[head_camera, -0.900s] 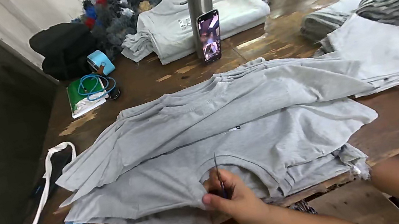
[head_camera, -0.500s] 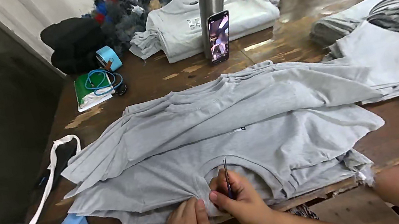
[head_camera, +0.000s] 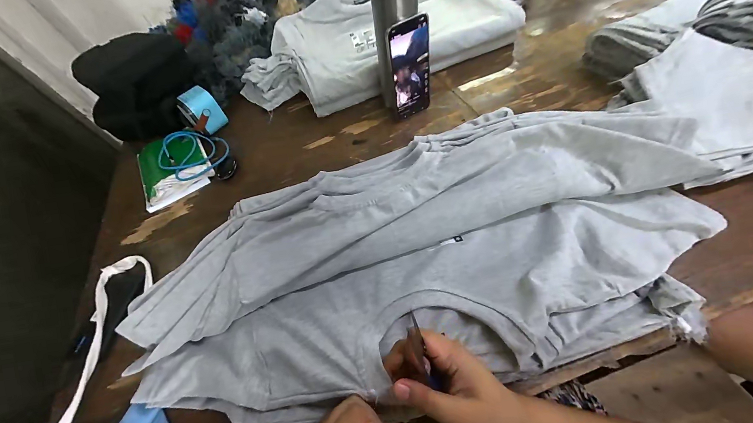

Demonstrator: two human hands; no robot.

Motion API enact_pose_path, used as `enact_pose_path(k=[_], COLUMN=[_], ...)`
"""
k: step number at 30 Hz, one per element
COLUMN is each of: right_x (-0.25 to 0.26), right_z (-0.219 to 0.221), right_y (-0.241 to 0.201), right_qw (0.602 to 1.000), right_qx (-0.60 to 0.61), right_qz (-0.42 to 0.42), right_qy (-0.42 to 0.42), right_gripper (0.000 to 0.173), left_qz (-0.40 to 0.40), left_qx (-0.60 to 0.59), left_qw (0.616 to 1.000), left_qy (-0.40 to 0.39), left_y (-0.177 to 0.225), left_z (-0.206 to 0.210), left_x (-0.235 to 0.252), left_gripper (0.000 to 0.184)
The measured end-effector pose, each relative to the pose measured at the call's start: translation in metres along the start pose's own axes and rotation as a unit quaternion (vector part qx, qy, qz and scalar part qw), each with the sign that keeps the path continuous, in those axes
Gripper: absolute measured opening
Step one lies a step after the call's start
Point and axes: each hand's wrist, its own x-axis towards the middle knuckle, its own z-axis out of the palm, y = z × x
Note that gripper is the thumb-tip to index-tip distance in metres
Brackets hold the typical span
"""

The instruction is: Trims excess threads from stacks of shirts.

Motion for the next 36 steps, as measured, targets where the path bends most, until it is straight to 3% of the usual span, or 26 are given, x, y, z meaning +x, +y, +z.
enact_pose_path(k=[6, 10, 13, 19, 27, 32, 36], right_x=[-0.001, -0.001, -0.001, -0.003, -0.005, -0.005, -0.006], right_z=[-0.008, -0.008, -0.008, -0.011, -0.025, -0.026, -0.027], right_y=[-0.006, -0.005, -0.004, -0.008, -0.022, -0.023, -0.025], right_qw=[0.998, 0.999, 0.999, 0.998, 0.987, 0.986, 0.982], right_qx=[-0.028, -0.014, -0.012, -0.031, -0.129, -0.13, -0.152], right_qz=[-0.012, -0.007, -0.003, -0.011, -0.021, -0.015, -0.012], right_qy=[-0.049, -0.049, -0.046, -0.057, -0.096, -0.108, -0.114], right_gripper=[0.025, 0.024, 0.021, 0.027, 0.039, 0.038, 0.041], left_qz=[-0.039, -0.089, -0.063, -0.021, -0.029, 0.018, 0.062], left_qx=[0.052, 0.241, 0.295, 0.291, 0.152, 0.151, 0.204], left_qw=[0.992, 0.966, 0.953, 0.956, 0.988, 0.987, 0.972], left_qy=[-0.108, -0.035, 0.005, 0.008, -0.025, 0.052, 0.1], left_y=[0.008, 0.012, 0.008, 0.005, 0.008, 0.004, -0.006], left_z=[-0.022, -0.011, 0.002, 0.001, -0.021, -0.018, -0.006], left_x=[-0.004, -0.001, 0.003, 0.002, -0.009, -0.008, -0.006], left_gripper=[0.04, 0.053, 0.049, 0.046, 0.036, 0.037, 0.021])
